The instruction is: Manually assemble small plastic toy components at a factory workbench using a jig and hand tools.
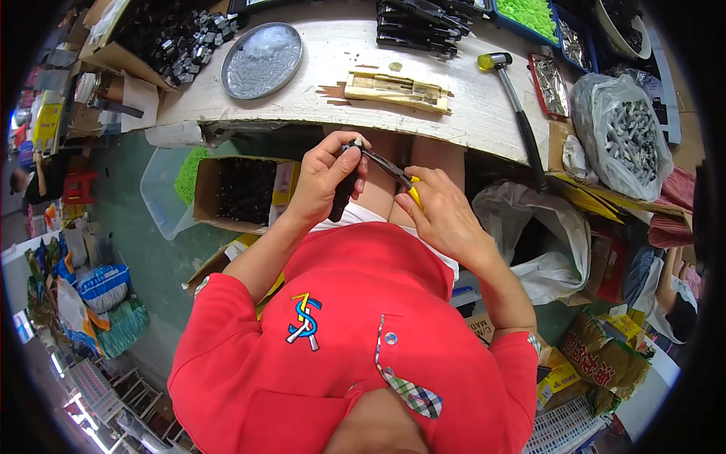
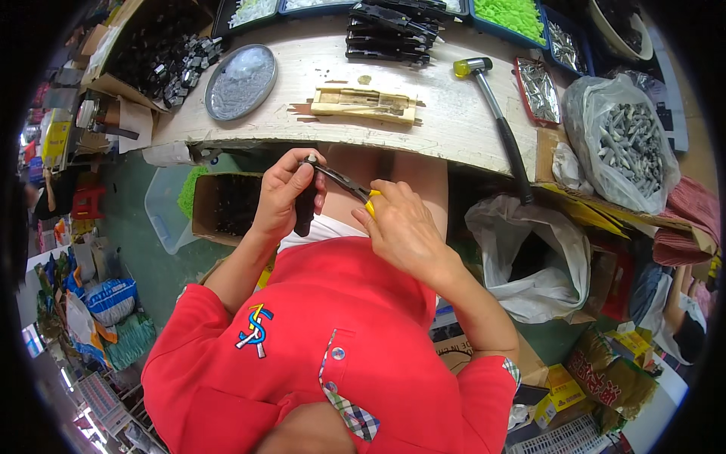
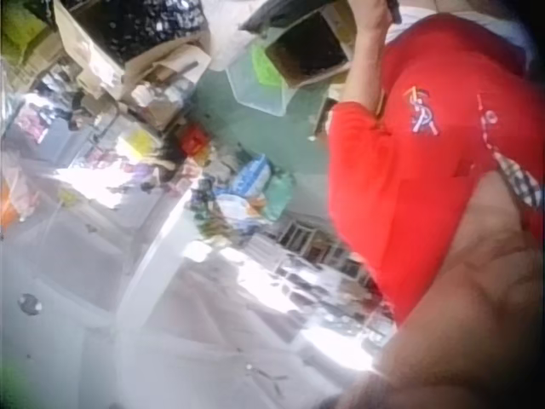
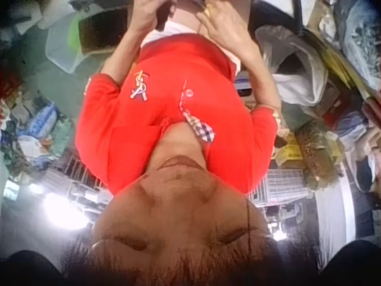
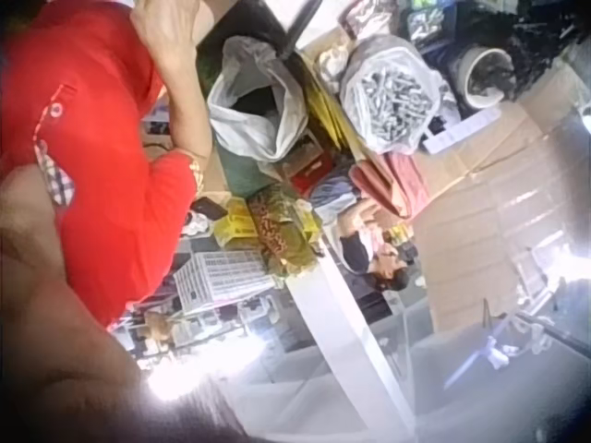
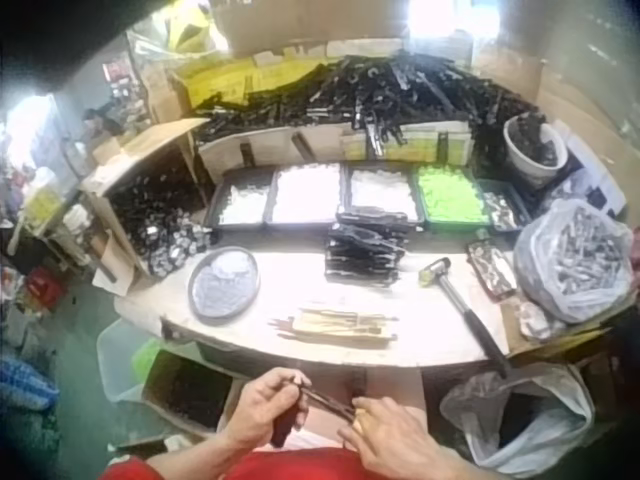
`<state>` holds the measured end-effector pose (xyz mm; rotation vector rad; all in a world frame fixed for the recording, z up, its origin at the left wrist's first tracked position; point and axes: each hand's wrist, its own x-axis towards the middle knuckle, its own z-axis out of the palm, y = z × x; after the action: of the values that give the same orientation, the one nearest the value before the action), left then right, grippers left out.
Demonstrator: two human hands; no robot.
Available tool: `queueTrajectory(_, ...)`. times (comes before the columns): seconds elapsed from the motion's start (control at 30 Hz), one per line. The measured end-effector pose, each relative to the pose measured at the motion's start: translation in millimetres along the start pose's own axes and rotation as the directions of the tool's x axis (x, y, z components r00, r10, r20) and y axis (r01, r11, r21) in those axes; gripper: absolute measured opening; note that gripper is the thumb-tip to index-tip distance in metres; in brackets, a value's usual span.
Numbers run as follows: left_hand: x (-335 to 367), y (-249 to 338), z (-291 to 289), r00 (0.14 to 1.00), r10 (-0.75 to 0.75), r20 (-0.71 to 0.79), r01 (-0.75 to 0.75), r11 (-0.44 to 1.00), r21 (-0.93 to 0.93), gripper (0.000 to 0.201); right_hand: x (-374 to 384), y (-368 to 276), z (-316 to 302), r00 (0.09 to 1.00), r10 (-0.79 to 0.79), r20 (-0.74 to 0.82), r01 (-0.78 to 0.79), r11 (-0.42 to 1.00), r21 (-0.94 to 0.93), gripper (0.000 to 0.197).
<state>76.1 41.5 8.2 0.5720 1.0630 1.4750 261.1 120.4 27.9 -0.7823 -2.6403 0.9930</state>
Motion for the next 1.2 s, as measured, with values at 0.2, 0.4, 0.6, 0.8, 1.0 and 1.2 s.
queueTrajectory(0.2,-2.1,-0.6,-4.0,0.993,0.114,-0.004,-0.110,0.968,0.226,0.017,0.8,-5.7,-0.9,1.000,0.001,-0.002,-0.001,1.000,0.021,0.028)
queueTrajectory(0.4,-2.2,5.0,-8.8,0.978,0.197,0.071,-0.207,0.856,0.473,0.015,-3.1,-4.9,7.2,0.997,-0.034,-0.072,0.031,0.999,-0.037,0.018)
queueTrajectory(0.6,-1.4,2.9,-11.4,0.946,0.310,0.093,-0.308,0.772,0.556,0.015,-3.1,1.8,19.0,0.986,-0.094,-0.136,0.090,0.995,-0.029,0.015)
queueTrajectory(0.8,-0.5,15.7,-11.0,0.842,0.484,0.240,-0.463,0.418,0.781,0.015,6.4,8.5,17.9,0.991,-0.092,-0.092,0.095,0.995,0.030,0.019)
queueTrajectory(1.0,-25.5,6.3,-112.8,0.954,0.299,-0.032,0.051,-0.054,0.997,0.034,-0.4,25.0,10.6,0.993,-0.092,-0.079,0.095,0.995,0.032,0.023)
queueTrajectory(1.2,7.0,56.1,-94.5,0.987,0.153,-0.043,0.001,0.265,0.964,0.028,-4.5,40.4,14.7,0.994,-0.068,-0.083,0.074,0.995,0.070,0.022)
